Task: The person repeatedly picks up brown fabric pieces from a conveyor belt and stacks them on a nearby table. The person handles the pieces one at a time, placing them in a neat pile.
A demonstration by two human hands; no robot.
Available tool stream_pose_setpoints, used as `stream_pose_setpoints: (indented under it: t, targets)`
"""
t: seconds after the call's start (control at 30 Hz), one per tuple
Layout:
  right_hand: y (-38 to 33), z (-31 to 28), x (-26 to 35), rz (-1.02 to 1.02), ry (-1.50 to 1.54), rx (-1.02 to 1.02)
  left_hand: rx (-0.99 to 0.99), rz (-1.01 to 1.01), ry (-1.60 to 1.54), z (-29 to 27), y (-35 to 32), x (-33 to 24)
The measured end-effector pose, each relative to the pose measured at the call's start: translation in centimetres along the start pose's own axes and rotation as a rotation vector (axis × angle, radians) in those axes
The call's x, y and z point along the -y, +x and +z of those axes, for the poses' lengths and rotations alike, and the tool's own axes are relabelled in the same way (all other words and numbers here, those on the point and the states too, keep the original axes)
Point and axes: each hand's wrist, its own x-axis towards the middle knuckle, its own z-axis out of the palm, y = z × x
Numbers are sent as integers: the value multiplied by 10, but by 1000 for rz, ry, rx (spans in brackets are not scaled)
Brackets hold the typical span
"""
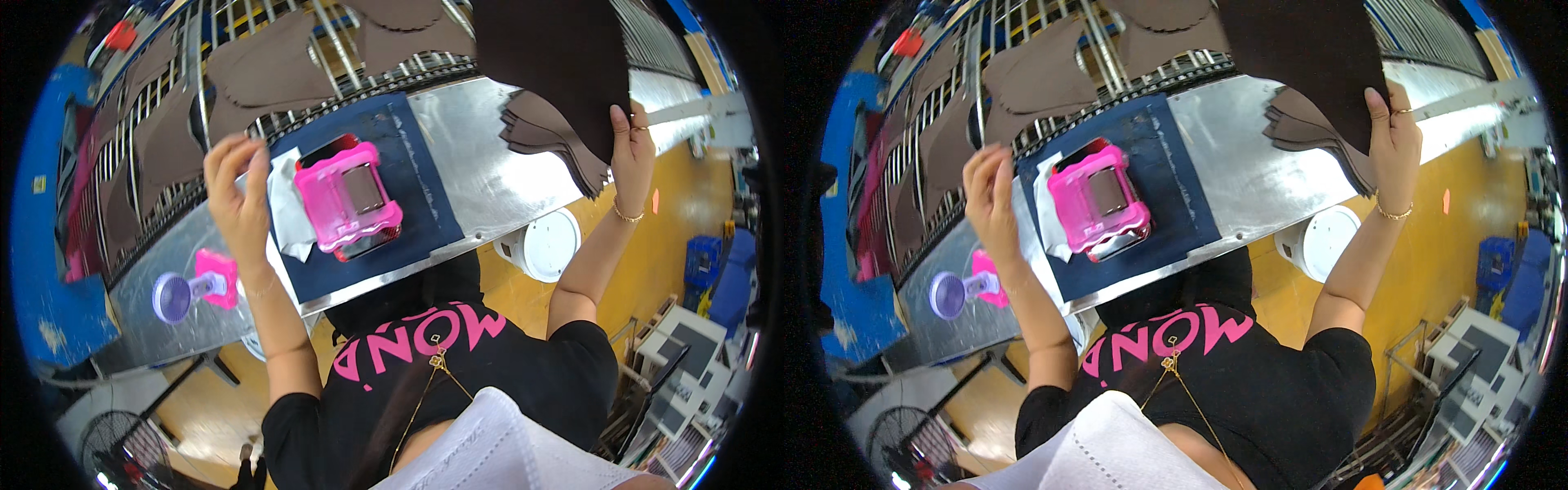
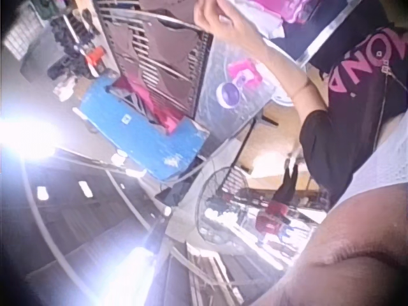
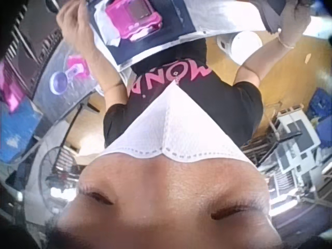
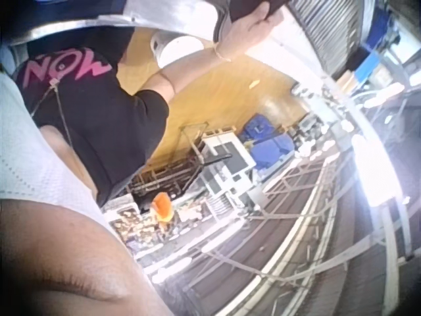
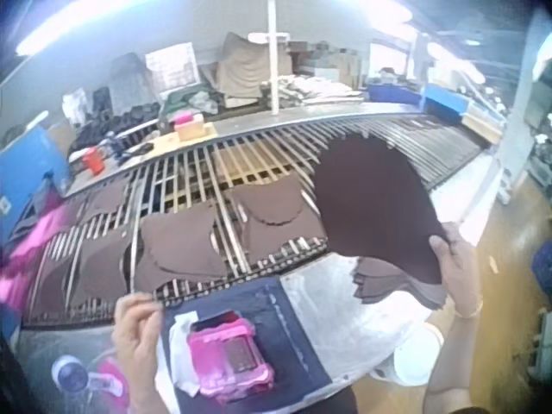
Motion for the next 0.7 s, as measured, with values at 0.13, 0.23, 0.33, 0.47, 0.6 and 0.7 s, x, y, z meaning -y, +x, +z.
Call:
stream_pose_setpoints:
  t: [0.13, 0.23, 0.33, 0.47, 0.6, 0.7]
  targets:
    - [2, 42, 68, -263, 482, 83, 120, -80, -140, 11, 17, -7]
    - [-8, 90, 103, -326, 632, 198, 147, -233, -358, -11, 8, -4]
    - [-19, 115, 137, -448, 577, 320, 59, -422, -273, -46, 4, -27]
    - [-41, 143, 156, -432, 668, 568, 33, -347, 4, -113, -4, -23]
    - [-57, 160, 167, -514, 671, 558, -51, -334, 91, -136, -9, -29]
    - [-61, 163, 172, -531, 701, 574, -64, -363, 139, -148, -16, -31]
